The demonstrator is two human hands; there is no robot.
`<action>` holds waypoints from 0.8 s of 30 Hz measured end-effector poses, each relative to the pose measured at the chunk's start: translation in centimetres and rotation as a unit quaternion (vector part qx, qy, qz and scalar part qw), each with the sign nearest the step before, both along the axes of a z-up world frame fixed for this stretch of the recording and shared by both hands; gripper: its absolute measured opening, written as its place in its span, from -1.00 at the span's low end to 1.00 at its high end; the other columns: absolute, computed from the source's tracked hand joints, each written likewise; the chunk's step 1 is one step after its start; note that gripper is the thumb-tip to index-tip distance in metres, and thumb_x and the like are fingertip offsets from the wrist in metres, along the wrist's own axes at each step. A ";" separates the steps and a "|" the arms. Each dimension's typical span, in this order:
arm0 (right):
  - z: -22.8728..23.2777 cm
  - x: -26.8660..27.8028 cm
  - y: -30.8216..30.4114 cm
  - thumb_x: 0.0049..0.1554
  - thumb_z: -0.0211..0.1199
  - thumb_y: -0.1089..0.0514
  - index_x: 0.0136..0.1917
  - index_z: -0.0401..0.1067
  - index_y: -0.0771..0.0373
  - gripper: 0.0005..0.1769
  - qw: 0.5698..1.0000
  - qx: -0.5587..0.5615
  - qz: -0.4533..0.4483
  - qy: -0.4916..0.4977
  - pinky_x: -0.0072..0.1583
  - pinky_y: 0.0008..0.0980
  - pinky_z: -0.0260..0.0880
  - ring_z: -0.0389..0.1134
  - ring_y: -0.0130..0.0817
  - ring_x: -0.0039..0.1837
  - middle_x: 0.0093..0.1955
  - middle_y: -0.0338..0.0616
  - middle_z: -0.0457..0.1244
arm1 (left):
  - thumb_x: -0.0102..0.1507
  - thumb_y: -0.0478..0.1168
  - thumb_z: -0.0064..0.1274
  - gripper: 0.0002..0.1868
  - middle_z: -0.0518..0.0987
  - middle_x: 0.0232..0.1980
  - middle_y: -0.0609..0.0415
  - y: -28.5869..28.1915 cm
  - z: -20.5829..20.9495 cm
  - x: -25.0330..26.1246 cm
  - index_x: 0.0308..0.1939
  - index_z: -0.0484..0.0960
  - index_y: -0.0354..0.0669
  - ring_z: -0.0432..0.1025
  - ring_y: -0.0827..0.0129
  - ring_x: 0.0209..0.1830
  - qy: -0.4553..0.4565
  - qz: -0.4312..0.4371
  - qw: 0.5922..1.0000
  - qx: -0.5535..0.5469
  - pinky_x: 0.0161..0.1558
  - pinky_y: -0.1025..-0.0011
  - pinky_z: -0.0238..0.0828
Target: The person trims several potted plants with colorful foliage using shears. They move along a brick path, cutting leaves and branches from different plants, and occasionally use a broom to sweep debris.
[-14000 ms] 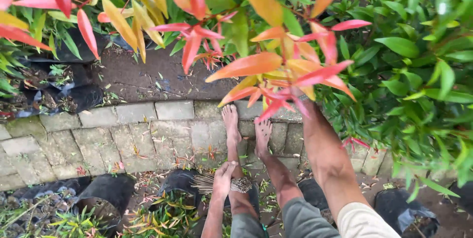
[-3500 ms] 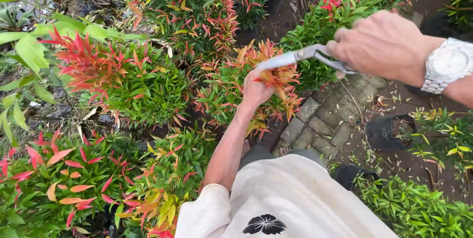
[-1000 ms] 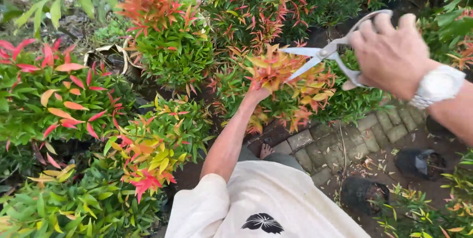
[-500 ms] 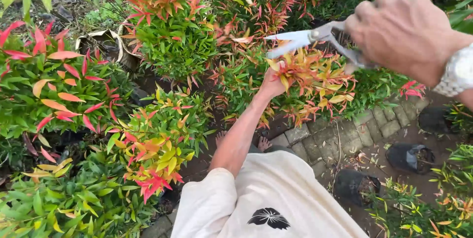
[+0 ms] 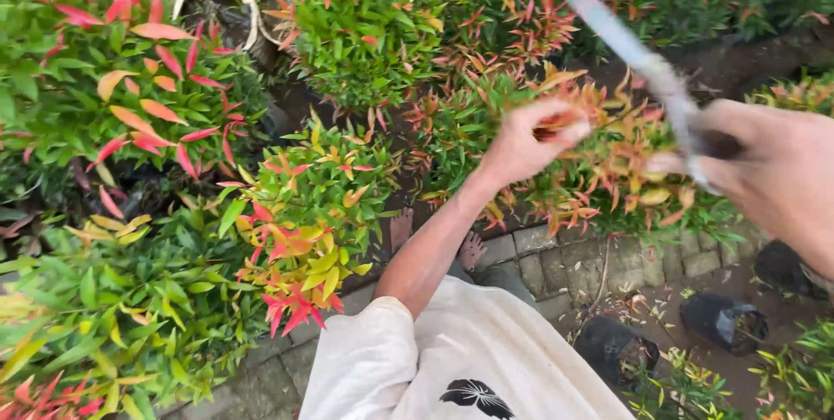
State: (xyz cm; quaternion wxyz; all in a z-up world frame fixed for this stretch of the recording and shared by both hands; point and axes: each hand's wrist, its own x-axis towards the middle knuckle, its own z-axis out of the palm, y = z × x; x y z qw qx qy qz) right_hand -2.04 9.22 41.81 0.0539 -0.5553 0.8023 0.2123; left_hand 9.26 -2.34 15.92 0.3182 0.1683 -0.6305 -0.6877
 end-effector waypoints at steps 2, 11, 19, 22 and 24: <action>-2.1 -2.2 3.6 0.01 0.48 0.03 -0.14 0.35 0.46 -0.54 0.914 -0.228 -0.150 -0.299 -0.24 -0.32 -0.17 -0.13 -0.35 -0.29 -0.37 -0.14 -0.08 | 0.37 -0.20 0.09 -0.84 0.68 0.01 0.06 -2.9 5.0 3.5 0.00 0.64 -0.08 0.58 0.36 0.02 0.093 0.078 0.992 -0.044 0.10 0.45 0.66; -15.1 -0.7 16.1 0.28 0.26 0.32 -0.20 0.50 0.30 -0.82 0.786 -0.385 -0.358 -0.326 -0.23 -0.43 0.36 0.31 -0.42 -0.30 -0.32 -0.12 0.33 | 0.43 -0.10 -0.08 -0.75 0.61 -0.26 0.11 -13.5 0.7 13.8 -0.04 0.63 -0.15 0.50 0.41 -0.28 0.021 0.422 0.906 0.031 -0.20 0.50 0.54; -24.4 2.8 22.4 0.33 0.31 0.03 -0.23 0.52 0.29 -0.64 0.692 -0.292 -0.564 -0.343 -0.20 -0.32 0.35 0.33 -0.34 -0.32 -0.34 -0.03 0.40 | 0.38 0.17 -0.28 -0.24 0.06 0.67 -0.06 -2.2 -10.9 7.1 0.56 0.12 -0.17 -0.04 0.15 0.65 -0.277 0.174 0.924 0.199 0.59 0.06 -0.15; -26.1 2.8 23.6 0.29 0.35 0.06 -0.27 0.48 0.35 -0.62 0.676 -0.316 -0.548 -0.380 -0.22 -0.37 0.33 0.32 -0.35 -0.35 -0.38 0.01 0.38 | 0.42 0.01 -0.26 -0.38 0.18 0.62 -0.07 0.6 -11.0 4.8 0.52 0.25 -0.17 0.05 0.15 0.62 -0.270 0.059 0.947 0.163 0.52 0.07 -0.03; -26.2 2.9 23.9 0.26 0.37 0.04 -0.40 0.41 0.35 -0.52 0.681 -0.339 -0.514 -0.397 -0.26 -0.39 0.24 0.26 -0.40 -0.40 -0.45 -0.01 0.34 | 0.41 -0.05 -0.21 -0.40 0.29 0.57 -0.10 1.4 -7.8 4.1 0.50 0.31 -0.22 0.16 0.13 0.58 -0.257 0.050 0.953 0.151 0.47 0.16 0.08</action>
